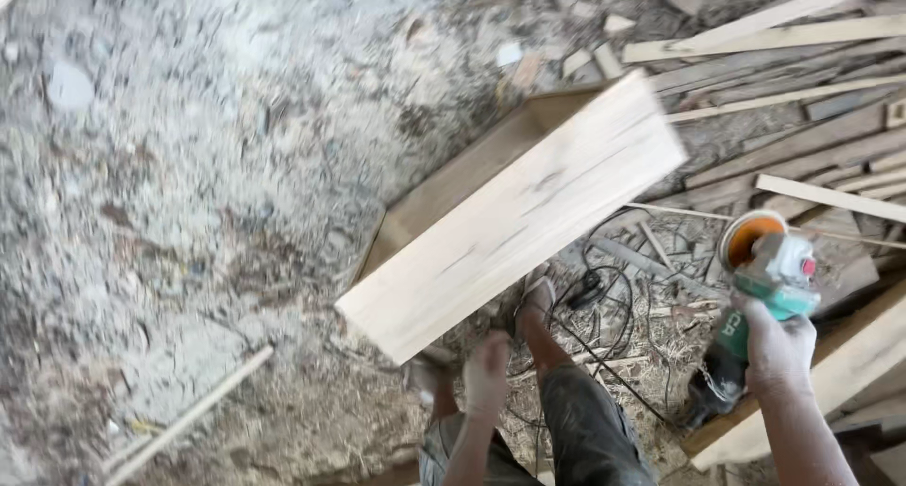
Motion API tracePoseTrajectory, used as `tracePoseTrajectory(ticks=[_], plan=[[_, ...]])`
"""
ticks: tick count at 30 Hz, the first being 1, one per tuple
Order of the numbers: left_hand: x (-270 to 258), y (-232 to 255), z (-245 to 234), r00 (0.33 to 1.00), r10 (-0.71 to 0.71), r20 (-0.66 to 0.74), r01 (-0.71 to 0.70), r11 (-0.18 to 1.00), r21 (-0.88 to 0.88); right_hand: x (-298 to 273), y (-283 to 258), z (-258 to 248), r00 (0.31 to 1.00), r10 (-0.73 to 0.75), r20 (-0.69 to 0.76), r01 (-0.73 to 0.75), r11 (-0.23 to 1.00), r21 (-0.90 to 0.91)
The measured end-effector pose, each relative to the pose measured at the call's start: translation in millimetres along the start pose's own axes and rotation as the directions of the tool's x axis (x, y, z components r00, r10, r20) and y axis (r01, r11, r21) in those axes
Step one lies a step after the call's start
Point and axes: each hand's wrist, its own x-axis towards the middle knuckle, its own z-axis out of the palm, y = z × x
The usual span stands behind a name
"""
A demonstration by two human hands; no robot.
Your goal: The person sands the surface of a wooden board using an angle grinder with a sanding attachment, moving the tool along the length of the board while holding the wood with their left hand.
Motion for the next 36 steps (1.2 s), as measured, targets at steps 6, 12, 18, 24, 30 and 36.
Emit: tracePoseTrajectory(ticks=[6,12,18,24,30,36], plan=[[30,250,53,0.466,0.880,-0.091,-0.787,0.459,0.414,9,63,-98,0.922,0.344,-0.177,-0.357,0.933,-0.046],[133,431,117,0.226,0.971,-0.080,-0.026,0.089,0.996,-23,166,-133,0.892,0.339,-0.298,-0.384,0.917,-0.106],[172,490,141,0.467,0.881,0.077,-0.257,0.052,0.965,-31,225,-114,0.793,0.531,-0.299,-0.499,0.847,0.183],[179,486,46,0.543,0.839,0.027,-0.273,0.147,0.951,-22,218,-88,0.813,0.489,-0.318,-0.453,0.872,0.183],[161,449,13,0.503,0.863,0.053,-0.446,0.207,0.871,-32,184,-66,0.873,0.402,-0.277,-0.394,0.915,0.086],[115,364,-65,0.472,0.863,0.180,-0.750,0.285,0.596,-72,155,-37,0.884,0.396,-0.248,-0.366,0.917,0.160]])
